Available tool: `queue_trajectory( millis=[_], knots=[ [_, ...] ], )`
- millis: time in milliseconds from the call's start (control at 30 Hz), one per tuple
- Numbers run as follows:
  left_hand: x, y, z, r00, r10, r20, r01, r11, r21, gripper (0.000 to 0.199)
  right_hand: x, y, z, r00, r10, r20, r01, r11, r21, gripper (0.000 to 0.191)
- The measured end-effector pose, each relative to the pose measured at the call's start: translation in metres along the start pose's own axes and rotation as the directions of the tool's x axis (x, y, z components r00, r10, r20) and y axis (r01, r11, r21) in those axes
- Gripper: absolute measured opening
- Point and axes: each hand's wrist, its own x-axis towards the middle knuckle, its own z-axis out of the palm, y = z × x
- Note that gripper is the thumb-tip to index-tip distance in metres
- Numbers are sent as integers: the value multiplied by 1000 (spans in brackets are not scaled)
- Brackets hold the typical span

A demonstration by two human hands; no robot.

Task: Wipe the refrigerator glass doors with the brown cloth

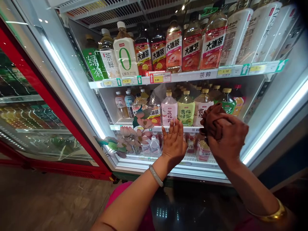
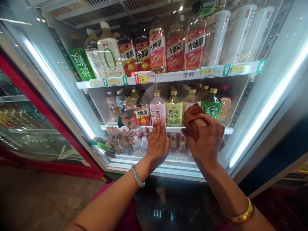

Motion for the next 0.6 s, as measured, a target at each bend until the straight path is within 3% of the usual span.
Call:
queue_trajectory(
  millis=[100, 233, 367, 500, 600],
  knots=[
    [-1, -3, 1, 1000, 2, -13, -2, 1000, -15, 84, -22, -27, 15, 990, -139, 32, 139, 990, -2, 39],
    [-2, -6, 4, 999, -30, -37, 28, 998, -51, 85, -38, -53, 28, 976, -207, 70, 210, 977, -39, 25],
    [2, -16, 1, 999, -37, -28, 36, 999, -35, 87, -17, -36, 24, 962, -272, 30, 272, 962, -2, 33],
    [9, -32, -6, 995, -39, -88, 39, 999, -1, 83, 9, -14, 23, 982, -165, -97, 168, 985, 27, 39],
    [13, -39, -7, 990, -23, -138, 26, 999, 20, 80, 9, -22, 30, 981, -144, -131, 145, 989, 2, 37]
  ],
)
